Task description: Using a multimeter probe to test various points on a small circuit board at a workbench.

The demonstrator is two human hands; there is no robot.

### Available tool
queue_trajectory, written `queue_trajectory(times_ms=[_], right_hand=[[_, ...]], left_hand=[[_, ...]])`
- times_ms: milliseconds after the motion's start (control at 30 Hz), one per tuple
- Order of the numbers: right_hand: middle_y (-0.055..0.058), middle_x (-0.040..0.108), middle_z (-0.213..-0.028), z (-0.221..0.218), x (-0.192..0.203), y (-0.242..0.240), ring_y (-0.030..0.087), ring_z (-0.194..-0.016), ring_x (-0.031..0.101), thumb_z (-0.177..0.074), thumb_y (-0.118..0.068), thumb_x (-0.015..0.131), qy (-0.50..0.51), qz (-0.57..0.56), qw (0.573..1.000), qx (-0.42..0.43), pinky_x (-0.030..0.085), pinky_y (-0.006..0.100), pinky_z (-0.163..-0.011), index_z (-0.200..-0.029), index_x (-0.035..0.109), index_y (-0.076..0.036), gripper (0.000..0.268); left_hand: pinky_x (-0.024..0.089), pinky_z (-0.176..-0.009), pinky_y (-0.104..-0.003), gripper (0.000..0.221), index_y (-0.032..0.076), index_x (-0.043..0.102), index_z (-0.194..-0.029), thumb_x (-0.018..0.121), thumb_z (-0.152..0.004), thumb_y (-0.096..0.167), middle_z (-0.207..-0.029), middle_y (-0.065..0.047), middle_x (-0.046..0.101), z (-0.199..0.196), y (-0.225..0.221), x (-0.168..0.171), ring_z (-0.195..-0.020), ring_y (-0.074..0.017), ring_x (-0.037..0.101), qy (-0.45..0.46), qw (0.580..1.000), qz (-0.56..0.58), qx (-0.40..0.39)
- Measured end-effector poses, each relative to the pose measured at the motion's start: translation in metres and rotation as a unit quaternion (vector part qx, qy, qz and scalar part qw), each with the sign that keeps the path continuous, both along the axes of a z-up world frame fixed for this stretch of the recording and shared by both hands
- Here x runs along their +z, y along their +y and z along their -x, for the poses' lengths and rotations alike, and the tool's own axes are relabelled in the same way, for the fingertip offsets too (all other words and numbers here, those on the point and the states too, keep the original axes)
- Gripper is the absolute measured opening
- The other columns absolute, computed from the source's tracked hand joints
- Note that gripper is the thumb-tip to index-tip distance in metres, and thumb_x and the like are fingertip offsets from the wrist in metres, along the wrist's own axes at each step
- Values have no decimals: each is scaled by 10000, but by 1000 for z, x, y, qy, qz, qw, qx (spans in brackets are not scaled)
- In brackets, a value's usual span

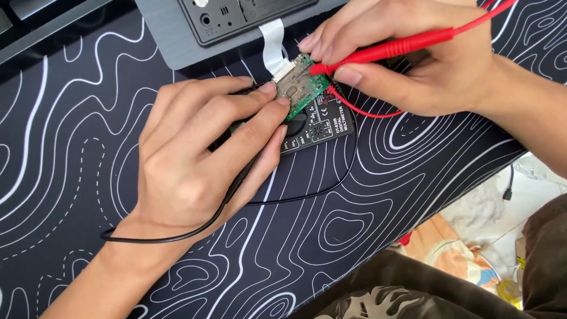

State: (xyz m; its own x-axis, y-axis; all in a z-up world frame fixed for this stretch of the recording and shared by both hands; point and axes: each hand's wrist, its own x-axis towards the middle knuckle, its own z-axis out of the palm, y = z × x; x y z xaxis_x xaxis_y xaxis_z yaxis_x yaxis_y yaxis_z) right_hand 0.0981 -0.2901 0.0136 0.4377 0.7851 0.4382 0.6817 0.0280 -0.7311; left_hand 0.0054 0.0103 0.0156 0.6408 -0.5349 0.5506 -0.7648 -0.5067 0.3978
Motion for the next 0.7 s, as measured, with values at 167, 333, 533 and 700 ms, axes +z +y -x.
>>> queue_trajectory(times_ms=[167,333,533,700], right_hand=[[436,735,-1232,0,2,-2,604,-1310,804,-1146,162,656,21,42,999,-13,706,620,-1196,-1230,638,261,131],[444,726,-1268,1,-3,-4,587,-1318,800,-1167,172,649,15,35,999,-20,703,623,-1225,-1249,629,268,128],[435,724,-1282,0,-4,-6,579,-1331,801,-1173,183,659,19,25,999,-28,708,627,-1238,-1271,620,259,130],[430,716,-1318,1,-8,-7,581,-1355,793,-1193,183,644,20,27,999,-22,698,639,-1269,-1314,613,254,143]], left_hand=[[591,-1037,-517,122,-60,846,-1316,867,-1205,-15,-1270,-179,806,1,-2,-1,-1189,-432,769,17,1000,8,10],[575,-1051,-509,101,-71,839,-1285,840,-1202,-13,-1284,-184,835,2,-1,4,-1202,-431,791,31,999,14,1],[585,-1052,-510,114,-83,844,-1290,863,-1192,-26,-1285,-207,832,-1,-2,2,-1207,-443,791,27,999,23,-7],[590,-1080,-514,119,-73,850,-1302,862,-1196,-20,-1323,-201,827,3,0,0,-1239,-439,794,34,999,21,4]])
